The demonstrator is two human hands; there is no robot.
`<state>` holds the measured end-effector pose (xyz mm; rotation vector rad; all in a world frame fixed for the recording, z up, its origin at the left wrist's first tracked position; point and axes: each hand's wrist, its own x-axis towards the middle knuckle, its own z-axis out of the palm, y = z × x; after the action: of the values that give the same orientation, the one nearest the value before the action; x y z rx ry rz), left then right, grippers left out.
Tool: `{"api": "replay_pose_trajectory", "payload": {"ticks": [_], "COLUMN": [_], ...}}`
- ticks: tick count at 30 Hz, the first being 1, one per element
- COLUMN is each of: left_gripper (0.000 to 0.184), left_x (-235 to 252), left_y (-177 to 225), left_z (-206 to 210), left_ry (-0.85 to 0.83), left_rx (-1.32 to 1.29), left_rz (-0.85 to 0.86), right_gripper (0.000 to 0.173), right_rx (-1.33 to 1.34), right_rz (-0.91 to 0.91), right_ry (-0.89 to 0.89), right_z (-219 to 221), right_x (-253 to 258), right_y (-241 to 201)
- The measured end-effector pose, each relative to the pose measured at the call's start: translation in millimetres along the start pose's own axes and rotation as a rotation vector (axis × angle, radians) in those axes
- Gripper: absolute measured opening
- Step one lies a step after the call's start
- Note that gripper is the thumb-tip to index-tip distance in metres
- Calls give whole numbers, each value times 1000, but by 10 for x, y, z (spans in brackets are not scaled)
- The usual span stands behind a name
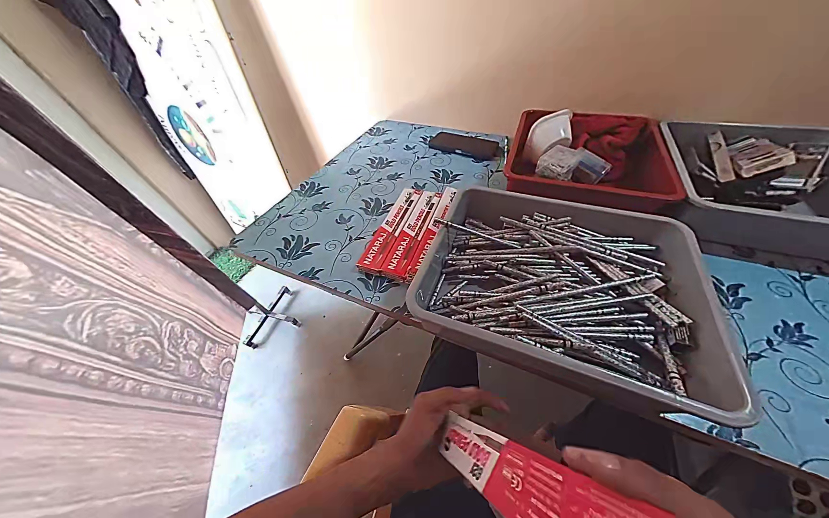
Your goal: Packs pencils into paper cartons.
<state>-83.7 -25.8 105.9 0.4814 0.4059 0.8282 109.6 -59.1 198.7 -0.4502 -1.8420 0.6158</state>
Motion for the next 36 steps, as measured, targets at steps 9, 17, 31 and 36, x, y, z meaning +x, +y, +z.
{"api": "replay_pose_trajectory", "payload": {"ticks": [9, 17, 31, 36], "left_gripper": [55, 81, 54, 43], "left_x": [-645, -405, 294, 649], "left_y": [458, 1758, 2665, 2828], "left_z": [-54, -71, -284, -324], "left_ry": [207, 277, 463, 587], "left_rx": [-110, 530, 159, 293], "left_rz": [406, 408, 648, 822], "right_gripper": [48, 66, 44, 37], "right_rx": [312, -28, -128, -232], "right_rz": [-120, -297, -283, -332], "right_ry": [-55, -168, -329, -333], "right_z": [389, 318, 429, 616], "right_x": [404, 1362, 2080, 2012], "right_y": [225, 445, 981, 1131]}}
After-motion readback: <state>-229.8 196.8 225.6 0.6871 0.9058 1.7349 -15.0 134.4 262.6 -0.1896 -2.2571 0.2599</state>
